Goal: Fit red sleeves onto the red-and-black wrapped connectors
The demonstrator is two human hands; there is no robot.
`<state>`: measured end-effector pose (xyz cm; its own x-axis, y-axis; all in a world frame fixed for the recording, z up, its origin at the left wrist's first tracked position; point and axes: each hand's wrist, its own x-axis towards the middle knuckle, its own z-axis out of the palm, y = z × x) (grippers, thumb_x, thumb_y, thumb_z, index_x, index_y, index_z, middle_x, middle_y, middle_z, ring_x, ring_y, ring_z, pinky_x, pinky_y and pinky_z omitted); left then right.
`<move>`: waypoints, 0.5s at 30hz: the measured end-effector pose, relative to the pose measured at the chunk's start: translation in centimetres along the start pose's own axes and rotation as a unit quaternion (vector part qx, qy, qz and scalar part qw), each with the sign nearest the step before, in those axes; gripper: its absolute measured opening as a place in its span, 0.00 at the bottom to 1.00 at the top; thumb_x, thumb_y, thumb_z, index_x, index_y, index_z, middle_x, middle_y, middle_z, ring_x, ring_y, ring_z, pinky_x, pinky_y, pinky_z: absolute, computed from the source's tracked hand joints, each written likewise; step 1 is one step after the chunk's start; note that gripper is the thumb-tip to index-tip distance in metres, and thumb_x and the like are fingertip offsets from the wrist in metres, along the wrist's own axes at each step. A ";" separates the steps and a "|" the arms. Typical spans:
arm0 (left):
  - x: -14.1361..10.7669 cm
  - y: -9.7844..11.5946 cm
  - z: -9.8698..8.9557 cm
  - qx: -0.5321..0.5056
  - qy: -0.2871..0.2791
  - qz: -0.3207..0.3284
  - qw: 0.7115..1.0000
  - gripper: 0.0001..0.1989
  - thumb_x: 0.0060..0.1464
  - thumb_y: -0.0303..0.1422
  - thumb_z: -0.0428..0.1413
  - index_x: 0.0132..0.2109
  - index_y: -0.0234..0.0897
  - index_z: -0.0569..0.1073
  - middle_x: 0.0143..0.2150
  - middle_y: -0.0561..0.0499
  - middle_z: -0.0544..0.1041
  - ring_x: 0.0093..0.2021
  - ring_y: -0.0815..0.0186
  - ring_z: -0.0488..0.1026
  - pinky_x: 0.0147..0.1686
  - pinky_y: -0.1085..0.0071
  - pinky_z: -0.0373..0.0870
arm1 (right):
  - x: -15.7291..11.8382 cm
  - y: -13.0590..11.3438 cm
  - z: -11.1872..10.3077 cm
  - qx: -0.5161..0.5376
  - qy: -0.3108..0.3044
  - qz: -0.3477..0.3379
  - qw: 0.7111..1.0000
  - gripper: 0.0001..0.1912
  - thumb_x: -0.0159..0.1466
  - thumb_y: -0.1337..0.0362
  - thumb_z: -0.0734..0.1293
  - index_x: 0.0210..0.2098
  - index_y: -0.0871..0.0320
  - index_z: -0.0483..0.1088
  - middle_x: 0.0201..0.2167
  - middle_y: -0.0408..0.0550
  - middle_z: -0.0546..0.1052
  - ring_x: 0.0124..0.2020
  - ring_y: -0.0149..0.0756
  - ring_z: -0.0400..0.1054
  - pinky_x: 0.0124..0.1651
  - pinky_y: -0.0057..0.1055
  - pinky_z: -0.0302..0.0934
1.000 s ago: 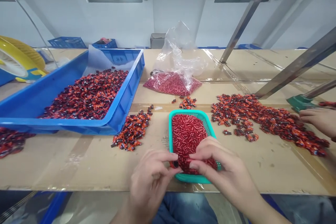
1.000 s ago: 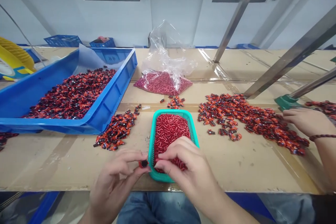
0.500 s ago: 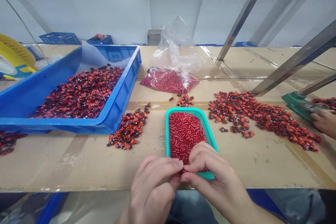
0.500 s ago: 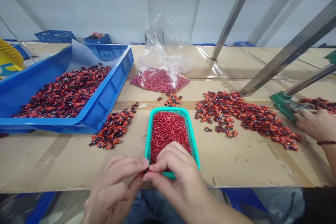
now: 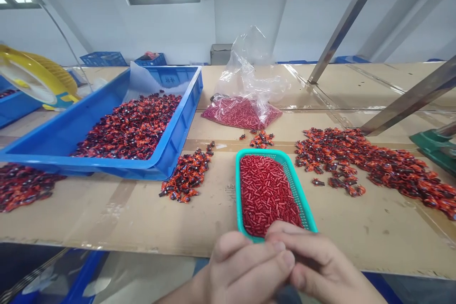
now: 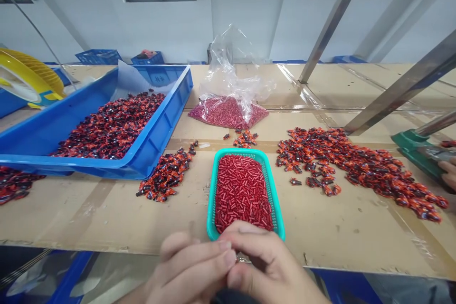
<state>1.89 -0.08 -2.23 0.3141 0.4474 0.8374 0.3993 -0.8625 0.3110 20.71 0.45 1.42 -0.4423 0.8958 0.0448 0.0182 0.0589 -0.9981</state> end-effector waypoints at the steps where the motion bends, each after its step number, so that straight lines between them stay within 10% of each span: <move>1: 0.9 -1.0 0.2 -0.014 0.001 0.046 0.999 0.12 0.70 0.25 0.50 0.52 0.35 0.77 0.40 0.51 0.89 0.41 0.69 0.86 0.45 0.73 0.74 | 0.0 0.7 -0.6 -0.010 0.019 0.006 1.000 0.27 0.67 0.36 0.66 0.41 0.51 0.83 0.36 0.52 0.79 0.39 0.43 0.75 0.41 0.36 0.73; 4: 3.4 -5.2 0.2 0.077 -0.120 0.024 0.990 0.03 0.68 0.31 0.57 0.44 0.41 0.76 0.54 0.46 0.86 0.56 0.61 0.81 0.57 0.63 0.69 | -0.6 3.9 -4.3 -0.139 0.118 0.041 0.982 0.24 0.68 0.42 0.69 0.51 0.52 0.81 0.44 0.54 0.82 0.42 0.43 0.78 0.43 0.36 0.75; 10: 6.4 -17.8 0.4 0.234 -0.265 -0.229 0.907 0.11 0.68 0.35 0.59 0.53 0.35 0.77 0.53 0.44 0.81 0.52 0.56 0.80 0.53 0.52 0.77 | -2.6 10.3 -14.6 -0.549 0.315 0.020 0.774 0.38 0.69 0.34 0.55 0.45 0.59 0.81 0.38 0.62 0.82 0.40 0.56 0.76 0.46 0.53 0.70; 15: 7.5 -23.4 1.8 0.230 -0.296 -0.306 0.875 0.18 0.67 0.38 0.61 0.59 0.36 0.74 0.59 0.43 0.77 0.54 0.54 0.78 0.52 0.51 0.79 | -2.4 10.2 -14.7 -0.590 0.353 -0.002 0.726 0.40 0.71 0.35 0.53 0.49 0.65 0.78 0.43 0.71 0.81 0.44 0.64 0.74 0.48 0.60 0.66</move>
<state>-3.56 23.87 -4.08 0.2569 0.9538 0.1555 0.9108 -0.2928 0.2911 35.13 5.38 -8.25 0.1192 0.8726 0.4737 0.9580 0.0243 -0.2859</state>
